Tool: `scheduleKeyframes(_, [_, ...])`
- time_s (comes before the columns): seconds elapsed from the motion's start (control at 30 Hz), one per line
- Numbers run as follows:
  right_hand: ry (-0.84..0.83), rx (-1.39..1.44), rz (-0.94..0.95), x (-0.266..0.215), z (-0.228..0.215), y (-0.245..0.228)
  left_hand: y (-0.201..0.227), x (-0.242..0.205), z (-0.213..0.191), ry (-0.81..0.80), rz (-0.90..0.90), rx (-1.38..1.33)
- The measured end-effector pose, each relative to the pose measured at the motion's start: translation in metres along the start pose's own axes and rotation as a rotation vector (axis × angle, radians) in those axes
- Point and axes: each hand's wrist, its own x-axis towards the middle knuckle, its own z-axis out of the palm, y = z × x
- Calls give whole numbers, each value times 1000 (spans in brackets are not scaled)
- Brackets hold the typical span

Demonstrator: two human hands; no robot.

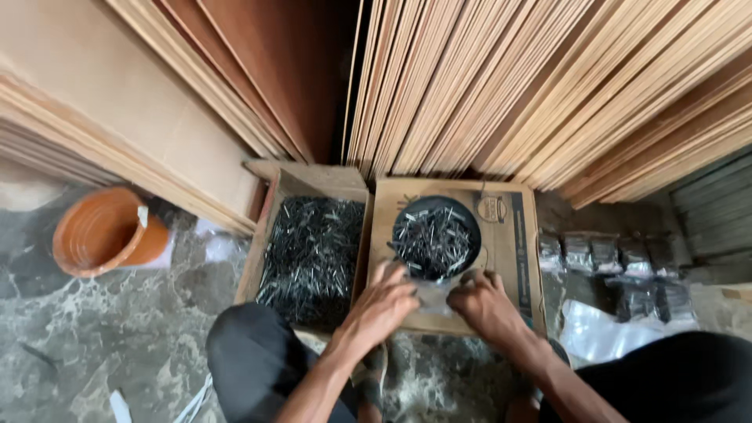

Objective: The person sits on the floor and packs nails from a black bowl into small plastic bags. They use their hands to scoop nails and place them into the bags, then set the filled bags aside.

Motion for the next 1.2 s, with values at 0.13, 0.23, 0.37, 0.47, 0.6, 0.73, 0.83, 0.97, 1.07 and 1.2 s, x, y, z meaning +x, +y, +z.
scheduleKeyframes(0.13, [7,-18,10,-8,-27,-8,-5,-6,14,5,-34,116])
scheduleKeyframes(0.23, [34,20,38,2,-5,2,-33,6,46,105,16,45])
scheduleKeyframes(0.37, [38,-21,42,-4,-6,-1,-33,6,49,194,-5,41])
scheduleKeyframes(0.47, [30,-12,49,0,0,6,-37,10,50,171,-11,32])
scheduleKeyframes(0.6, [82,-30,14,-2,8,11,-37,9,58,70,-16,116])
scheduleKeyframes(0.73, [109,-62,-2,-4,-17,0,-26,6,48,71,-28,75])
scheduleKeyframes(0.83, [-77,51,-52,0,-41,-3,-3,9,1,20,-74,-21])
scheduleKeyframes(0.97, [-109,42,-26,-2,-36,-4,0,6,4,-31,-96,-37])
scheduleKeyframes(1.07, [-118,-3,-35,3,-38,-2,-6,9,5,-9,-105,-47])
scheduleKeyframes(1.2, [-181,39,-34,4,-27,-2,7,7,-6,-50,-117,-110])
